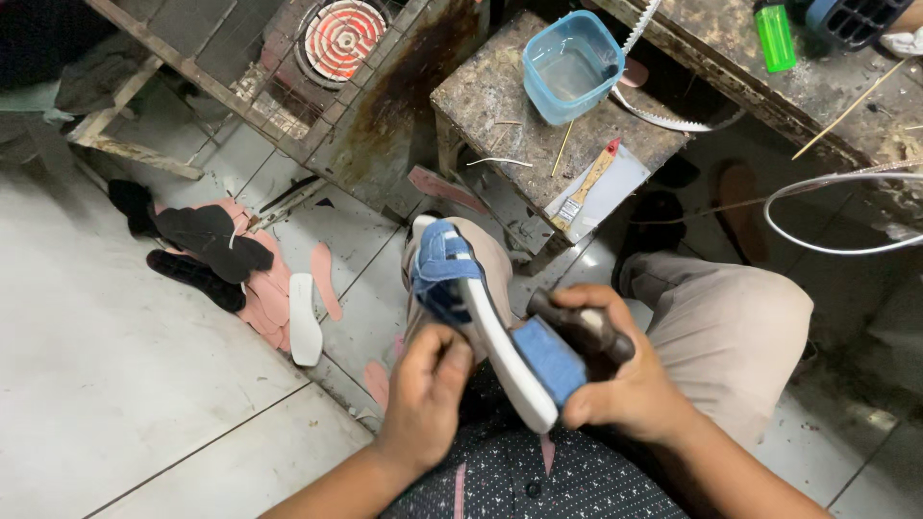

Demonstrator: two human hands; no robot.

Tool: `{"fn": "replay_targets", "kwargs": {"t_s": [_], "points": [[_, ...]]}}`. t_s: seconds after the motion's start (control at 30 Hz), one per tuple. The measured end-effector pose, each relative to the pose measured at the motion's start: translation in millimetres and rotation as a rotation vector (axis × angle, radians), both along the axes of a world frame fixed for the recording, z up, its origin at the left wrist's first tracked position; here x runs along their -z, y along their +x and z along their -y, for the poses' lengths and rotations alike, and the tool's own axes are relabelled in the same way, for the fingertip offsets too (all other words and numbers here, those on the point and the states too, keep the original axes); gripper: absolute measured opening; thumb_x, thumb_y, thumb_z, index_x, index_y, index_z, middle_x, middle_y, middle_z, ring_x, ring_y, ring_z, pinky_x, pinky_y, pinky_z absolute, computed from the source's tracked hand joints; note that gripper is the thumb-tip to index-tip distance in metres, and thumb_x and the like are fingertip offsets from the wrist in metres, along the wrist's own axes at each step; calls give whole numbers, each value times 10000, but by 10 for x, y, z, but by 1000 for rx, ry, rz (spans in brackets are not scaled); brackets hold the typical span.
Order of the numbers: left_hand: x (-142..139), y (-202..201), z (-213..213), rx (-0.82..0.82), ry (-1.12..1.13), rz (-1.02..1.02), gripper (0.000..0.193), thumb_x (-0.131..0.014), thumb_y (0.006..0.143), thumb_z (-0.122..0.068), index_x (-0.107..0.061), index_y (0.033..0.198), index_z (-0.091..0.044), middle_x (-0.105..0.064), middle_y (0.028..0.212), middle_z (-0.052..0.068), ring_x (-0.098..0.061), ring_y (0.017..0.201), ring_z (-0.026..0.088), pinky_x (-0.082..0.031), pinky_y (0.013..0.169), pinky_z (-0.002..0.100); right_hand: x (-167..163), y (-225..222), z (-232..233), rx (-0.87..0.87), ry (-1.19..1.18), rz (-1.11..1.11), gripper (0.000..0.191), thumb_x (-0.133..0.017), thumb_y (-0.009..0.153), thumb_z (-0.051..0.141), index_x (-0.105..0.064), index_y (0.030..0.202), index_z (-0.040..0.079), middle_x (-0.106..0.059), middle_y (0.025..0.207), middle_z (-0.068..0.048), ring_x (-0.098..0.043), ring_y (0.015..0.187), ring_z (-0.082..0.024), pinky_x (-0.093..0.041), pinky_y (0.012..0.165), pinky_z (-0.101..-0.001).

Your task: The person picks up a sandal with a blue fabric strap, aligns a blue heel block against the sole, presses it into place, and hammers the heel to secure it. They place finished sandals on a wire rack and repeat the heel-attaching process on additional sandals, including a green-soled pair.

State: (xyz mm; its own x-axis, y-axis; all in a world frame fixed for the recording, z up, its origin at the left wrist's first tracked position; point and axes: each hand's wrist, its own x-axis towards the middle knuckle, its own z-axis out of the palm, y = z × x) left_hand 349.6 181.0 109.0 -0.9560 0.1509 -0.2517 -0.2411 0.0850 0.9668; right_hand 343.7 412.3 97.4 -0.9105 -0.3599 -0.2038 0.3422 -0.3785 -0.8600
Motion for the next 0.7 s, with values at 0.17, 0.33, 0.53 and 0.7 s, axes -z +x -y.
{"fn": "replay_targets", "kwargs": {"t_s": [0.17, 0.33, 0.53, 0.7], "points": [[317, -311, 28, -34, 977, 330, 449, -571, 978, -517, -627, 1209, -136, -689, 1063, 123, -688, 890, 210, -553, 794, 372, 43, -21, 197, -143, 291, -473, 636, -909, 799, 253, -626, 1333, 57, -541, 1432, -137, -516, 1375, -287, -388, 1175, -421], [439, -686, 63, 72, 391, 149, 565, -498, 1044, -563, -642, 959, -23, -672, 882, 88, -642, 847, 180, -520, 808, 321, 193, -154, 173, -29, 336, -318, 404, -729, 845, 107, -674, 1240, 42, -606, 1325, -92, -570, 1274, -237, -396, 1130, -364], [616, -840, -7, 10, 415, 264, 679, -292, 1039, -622, -604, 788, -73, -627, 703, 56, -657, 708, 177, -539, 727, 308, 475, -116, 272, -29, 304, -311, 286, -792, 847, 24, -709, 1120, 0, -654, 1162, -107, -624, 1154, -195, -450, 1041, -310], [678, -866, 75, 157, 235, 51, 634, -319, 1083, -574, -579, 846, -46, -593, 765, 40, -624, 746, 166, -525, 744, 314, 533, -161, 475, -62, 306, -136, 210, -778, 855, 57, -697, 1048, 44, -721, 1002, -27, -645, 891, -81, -511, 829, -245]]}}
